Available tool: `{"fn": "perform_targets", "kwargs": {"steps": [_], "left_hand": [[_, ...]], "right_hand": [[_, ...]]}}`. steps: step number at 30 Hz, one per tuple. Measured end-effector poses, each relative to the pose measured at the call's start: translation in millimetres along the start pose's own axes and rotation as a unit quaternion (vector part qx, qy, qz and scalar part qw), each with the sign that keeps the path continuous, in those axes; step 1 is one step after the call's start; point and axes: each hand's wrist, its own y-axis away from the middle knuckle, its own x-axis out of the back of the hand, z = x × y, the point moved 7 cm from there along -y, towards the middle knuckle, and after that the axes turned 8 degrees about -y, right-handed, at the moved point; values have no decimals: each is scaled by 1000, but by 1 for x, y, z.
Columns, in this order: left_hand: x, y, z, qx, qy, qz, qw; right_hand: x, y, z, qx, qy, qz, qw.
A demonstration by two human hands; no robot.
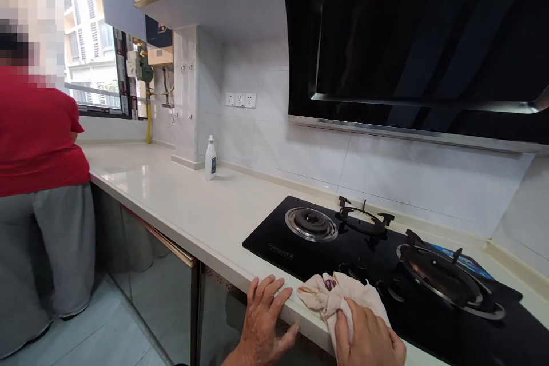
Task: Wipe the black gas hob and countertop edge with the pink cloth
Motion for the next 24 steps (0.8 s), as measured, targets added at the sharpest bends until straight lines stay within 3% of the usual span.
{"fn": "perform_targets", "kwargs": {"steps": [4,8,12,19,24], "left_hand": [[1,-2,0,26,9,11,1000],[3,-3,-2,26,11,23,999],[4,-3,-4,9,10,33,999],[3,-1,-7,-15,-4,31,999],[2,0,-7,-23,-5,7,1000]], "right_hand": [[-6,-23,-31,-40,15,-10,999],[-25,-50,-66,-12,-10,-62,998],[-42,-79,-78,13,-46,-73,996],[-59,-102,-74,31,-99,-82,991],[-51,-82,-24,19,-113,-94,989]]}}
